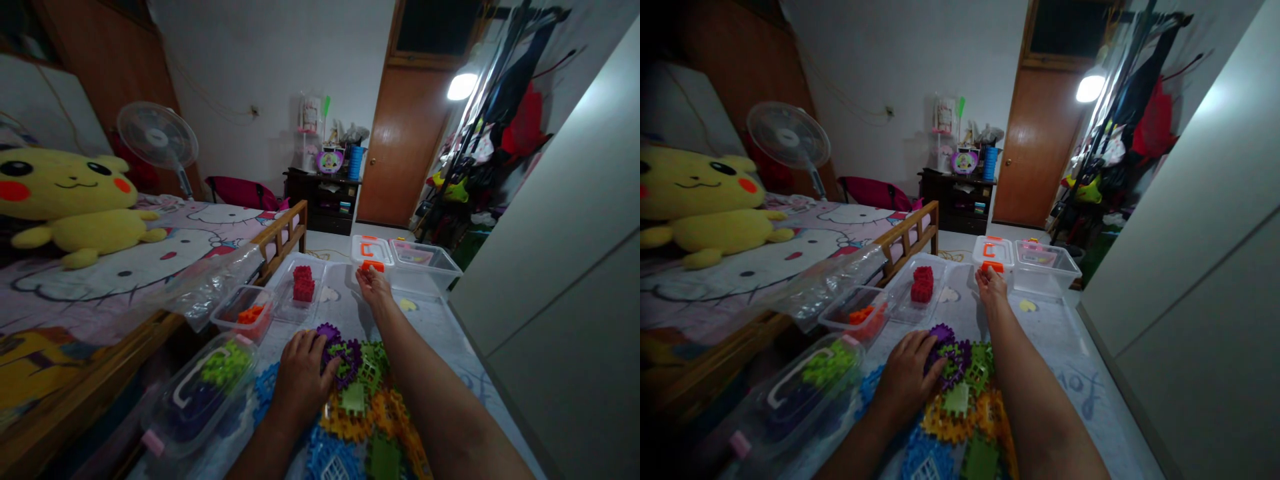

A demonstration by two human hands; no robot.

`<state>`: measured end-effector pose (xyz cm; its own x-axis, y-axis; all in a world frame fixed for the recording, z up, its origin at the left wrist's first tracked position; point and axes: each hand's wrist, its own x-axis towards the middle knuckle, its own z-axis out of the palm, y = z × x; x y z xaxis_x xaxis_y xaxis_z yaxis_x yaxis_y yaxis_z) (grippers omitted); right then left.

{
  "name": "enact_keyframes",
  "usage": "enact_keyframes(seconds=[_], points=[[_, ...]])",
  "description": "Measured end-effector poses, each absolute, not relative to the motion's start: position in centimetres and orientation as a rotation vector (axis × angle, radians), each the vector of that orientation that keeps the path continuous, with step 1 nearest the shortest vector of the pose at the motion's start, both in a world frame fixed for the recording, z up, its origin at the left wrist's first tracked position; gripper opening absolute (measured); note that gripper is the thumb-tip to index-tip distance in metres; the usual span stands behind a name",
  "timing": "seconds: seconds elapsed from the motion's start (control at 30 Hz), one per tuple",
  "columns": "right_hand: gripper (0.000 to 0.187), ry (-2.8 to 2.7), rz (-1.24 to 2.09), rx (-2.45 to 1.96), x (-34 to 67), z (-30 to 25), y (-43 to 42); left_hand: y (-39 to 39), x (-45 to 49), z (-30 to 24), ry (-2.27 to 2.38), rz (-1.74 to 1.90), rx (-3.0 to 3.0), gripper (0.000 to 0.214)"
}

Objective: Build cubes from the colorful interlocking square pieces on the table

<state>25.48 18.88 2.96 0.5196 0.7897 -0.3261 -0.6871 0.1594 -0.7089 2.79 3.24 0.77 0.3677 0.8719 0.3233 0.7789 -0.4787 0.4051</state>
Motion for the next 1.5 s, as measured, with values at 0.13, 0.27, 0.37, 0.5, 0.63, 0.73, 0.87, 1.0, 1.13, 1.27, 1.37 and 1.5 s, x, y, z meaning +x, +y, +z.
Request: enact_keyframes(seconds=[0.13,0.27,0.37,0.5,0.63,0.73,0.87,1.0,1.13,1.27,1.37,1.5], points=[[0.014,-0.201,1.088,-1.031,25.3,3.4,17.3,3.2,2.6,1.4,1.656,0.737,2.405,0.05],[0.011,-0.371,1.134,-1.137,24.2,3.6,13.9,3.1,2.6,1.6,1.635,0.654,2.364,0.051],[0.017,-0.581,1.164,-1.192,23.5,3.7,10.6,2.9,2.8,1.6,1.492,0.647,2.372,0.049],[0.02,-0.851,1.159,-1.255,22.9,4.1,7.4,2.5,2.9,2.0,1.216,0.656,2.387,0.045],[0.014,-0.994,1.117,-1.299,22.2,4.7,6.9,2.3,2.9,2.7,1.008,0.735,2.373,0.036],[0.009,-1.041,1.11,-1.343,21.0,4.9,8.1,2.7,2.7,2.8,1.087,0.827,2.359,0.028],[0.011,-1.02,1.136,-1.433,18.2,4.4,10.5,3.3,2.4,2.4,1.235,0.868,2.357,0.03],[0.015,-0.905,1.179,-1.542,15.4,3.5,12.7,3.5,2.3,1.9,1.299,0.87,2.382,0.029],[0.026,-0.8,1.296,-1.573,13.7,3.0,13.9,3.5,2.4,1.7,1.319,0.861,2.397,0.029],[0.037,-0.692,1.359,-1.548,13.3,3.1,14.2,3.5,2.4,1.8,1.305,0.878,2.42,0.029],[0.037,-0.642,1.345,-1.523,13.9,3.4,13.9,3.4,2.5,2.0,1.297,0.885,2.424,0.026],[0.024,-0.626,1.273,-1.466,15.9,4.3,12.5,3.4,2.4,2.4,1.301,0.99,2.35,0.019]])
